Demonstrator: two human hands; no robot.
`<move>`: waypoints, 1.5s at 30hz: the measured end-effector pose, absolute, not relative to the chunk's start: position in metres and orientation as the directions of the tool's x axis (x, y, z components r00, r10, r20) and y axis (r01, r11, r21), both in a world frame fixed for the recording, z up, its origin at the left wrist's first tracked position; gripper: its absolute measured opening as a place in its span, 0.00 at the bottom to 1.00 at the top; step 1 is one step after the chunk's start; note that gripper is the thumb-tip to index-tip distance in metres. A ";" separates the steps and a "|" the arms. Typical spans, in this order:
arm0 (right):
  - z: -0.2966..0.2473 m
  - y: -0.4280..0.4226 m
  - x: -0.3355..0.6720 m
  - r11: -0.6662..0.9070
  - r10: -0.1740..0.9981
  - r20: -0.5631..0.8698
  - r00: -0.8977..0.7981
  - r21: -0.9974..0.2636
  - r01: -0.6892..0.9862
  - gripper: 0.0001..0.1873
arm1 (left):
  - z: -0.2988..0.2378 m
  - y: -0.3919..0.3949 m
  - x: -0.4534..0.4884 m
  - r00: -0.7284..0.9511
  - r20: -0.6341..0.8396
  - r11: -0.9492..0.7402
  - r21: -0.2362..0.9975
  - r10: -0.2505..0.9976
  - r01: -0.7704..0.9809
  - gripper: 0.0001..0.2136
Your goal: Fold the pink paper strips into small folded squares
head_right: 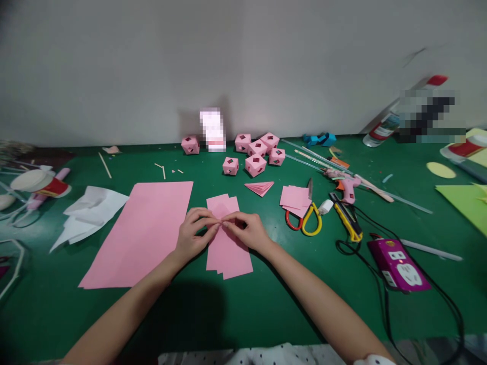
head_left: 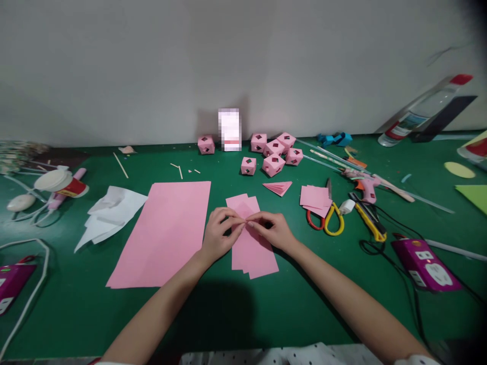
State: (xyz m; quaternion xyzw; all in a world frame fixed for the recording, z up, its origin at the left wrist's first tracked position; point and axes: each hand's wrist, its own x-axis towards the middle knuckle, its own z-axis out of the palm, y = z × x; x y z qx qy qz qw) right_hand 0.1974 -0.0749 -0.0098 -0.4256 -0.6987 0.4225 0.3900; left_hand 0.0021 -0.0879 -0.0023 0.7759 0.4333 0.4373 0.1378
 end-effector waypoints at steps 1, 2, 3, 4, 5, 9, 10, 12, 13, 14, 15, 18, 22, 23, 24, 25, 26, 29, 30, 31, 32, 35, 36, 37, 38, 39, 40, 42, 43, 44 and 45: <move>-0.009 -0.075 0.197 0.294 0.921 0.194 -0.338 -0.915 0.276 0.10 | -0.002 -0.088 0.002 0.247 0.562 -0.589 0.578 0.789 0.565 0.05; -0.009 -0.076 0.196 0.309 0.918 0.206 -0.338 -0.907 0.286 0.09 | -0.003 -0.089 0.003 0.248 0.567 -0.591 0.565 0.785 0.576 0.05; -0.008 -0.076 0.196 0.323 0.916 0.220 -0.335 -0.900 0.293 0.09 | -0.003 -0.089 0.003 0.248 0.572 -0.591 0.554 0.782 0.586 0.05; -0.008 -0.076 0.196 0.339 0.913 0.236 -0.334 -0.894 0.294 0.08 | -0.003 -0.089 0.003 0.248 0.577 -0.592 0.543 0.778 0.596 0.05; -0.008 -0.076 0.195 0.354 0.908 0.253 -0.334 -0.889 0.290 0.08 | -0.003 -0.089 0.004 0.249 0.580 -0.592 0.532 0.776 0.605 0.06; -0.010 -0.077 0.194 0.399 0.889 0.302 -0.344 -0.880 0.259 0.08 | -0.003 -0.089 0.005 0.262 0.585 -0.593 0.494 0.768 0.635 0.06; -0.010 -0.077 0.194 0.401 0.888 0.305 -0.345 -0.879 0.257 0.08 | -0.003 -0.089 0.006 0.261 0.585 -0.591 0.489 0.768 0.642 0.05; -0.011 -0.077 0.193 0.403 0.887 0.306 -0.345 -0.879 0.257 0.07 | -0.003 -0.089 0.007 0.258 0.579 -0.580 0.482 0.774 0.657 0.04; -0.011 -0.077 0.193 0.404 0.887 0.307 -0.344 -0.877 0.260 0.07 | -0.003 -0.089 0.008 0.260 0.572 -0.574 0.479 0.778 0.665 0.03; -0.011 -0.077 0.192 0.407 0.887 0.308 -0.344 -0.875 0.264 0.06 | -0.002 -0.089 0.008 0.265 0.564 -0.570 0.474 0.782 0.671 0.03; -0.010 -0.077 0.192 0.410 0.885 0.310 -0.346 -0.871 0.269 0.06 | -0.002 -0.089 0.009 0.273 0.558 -0.569 0.469 0.784 0.676 0.03; -0.008 -0.078 0.193 0.420 0.882 0.315 -0.351 -0.864 0.278 0.05 | -0.002 -0.089 0.008 0.290 0.550 -0.574 0.460 0.783 0.678 0.03; -0.006 -0.077 0.195 0.375 0.904 0.280 -0.322 -0.883 0.284 0.05 | -0.002 -0.086 0.003 0.256 0.538 -0.539 0.475 0.803 0.696 0.04; -0.006 -0.076 0.196 0.353 0.915 0.264 -0.306 -0.891 0.286 0.05 | -0.002 -0.085 0.000 0.238 0.532 -0.523 0.484 0.812 0.702 0.04; -0.007 -0.075 0.197 0.332 0.925 0.249 -0.288 -0.899 0.286 0.05 | -0.002 -0.084 -0.002 0.220 0.528 -0.508 0.496 0.820 0.704 0.04; -0.008 -0.075 0.197 0.311 0.934 0.236 -0.268 -0.907 0.285 0.05 | -0.002 -0.083 -0.004 0.199 0.525 -0.494 0.512 0.828 0.703 0.04; -0.009 -0.074 0.198 0.291 0.943 0.226 -0.244 -0.915 0.280 0.06 | -0.001 -0.082 -0.007 0.172 0.523 -0.477 0.533 0.835 0.699 0.04; -0.011 -0.073 0.199 0.238 0.966 0.202 -0.160 -0.937 0.255 0.09 | 0.001 -0.080 -0.010 0.063 0.486 -0.397 0.625 0.872 0.672 0.03; -0.011 -0.073 0.199 0.228 0.970 0.197 -0.142 -0.942 0.248 0.09 | 0.001 -0.081 -0.010 0.033 0.451 -0.362 0.667 0.892 0.651 0.02; -0.010 -0.074 0.199 0.224 0.971 0.195 -0.137 -0.944 0.243 0.11 | 0.001 -0.082 -0.010 0.008 0.408 -0.325 0.715 0.913 0.619 0.01; -0.009 -0.074 0.199 0.228 0.970 0.197 -0.144 -0.944 0.239 0.12 | 0.001 -0.083 -0.008 -0.012 0.362 -0.289 0.764 0.932 0.577 0.02; -0.006 -0.076 0.198 0.259 0.956 0.214 -0.201 -0.938 0.230 0.16 | 0.000 -0.087 0.000 -0.067 0.257 -0.207 0.886 0.964 0.415 0.14; -0.005 -0.077 0.198 0.274 0.949 0.224 -0.222 -0.934 0.228 0.17 | -0.002 -0.088 0.003 -0.083 0.232 -0.186 0.910 0.969 0.371 0.17; -0.004 -0.078 0.198 0.294 0.940 0.238 -0.244 -0.928 0.229 0.19 | -0.003 -0.089 0.006 -0.089 0.200 -0.160 0.930 0.976 0.331 0.19; -0.004 -0.079 0.198 0.318 0.929 0.253 -0.269 -0.919 0.232 0.21 | -0.004 -0.089 0.008 -0.083 0.167 -0.136 0.947 0.982 0.291 0.20; -0.003 -0.080 0.198 0.346 0.916 0.271 -0.297 -0.908 0.236 0.22 | -0.005 -0.088 0.009 -0.071 0.134 -0.112 0.960 0.988 0.255 0.20; -0.003 -0.081 0.198 0.373 0.901 0.290 -0.324 -0.897 0.236 0.23 | -0.006 -0.088 0.008 -0.061 0.107 -0.091 0.970 0.992 0.224 0.20; -0.003 -0.081 0.198 0.404 0.881 0.312 -0.356 -0.888 0.222 0.23 | -0.006 -0.085 0.005 -0.057 0.078 -0.066 0.980 0.995 0.188 0.18; -0.004 -0.081 0.198 0.394 0.886 0.311 -0.345 -0.897 0.202 0.24 | -0.006 -0.084 0.003 -0.059 0.075 -0.062 0.980 0.995 0.191 0.17; -0.005 -0.080 0.198 0.366 0.900 0.300 -0.317 -0.914 0.174 0.27 | -0.005 -0.083 0.000 -0.050 0.074 -0.062 0.976 0.996 0.208 0.16; -0.006 -0.078 0.198 0.326 0.919 0.278 -0.278 -0.935 0.141 0.29 | -0.003 -0.082 -0.003 -0.019 0.071 -0.064 0.970 0.997 0.236 0.15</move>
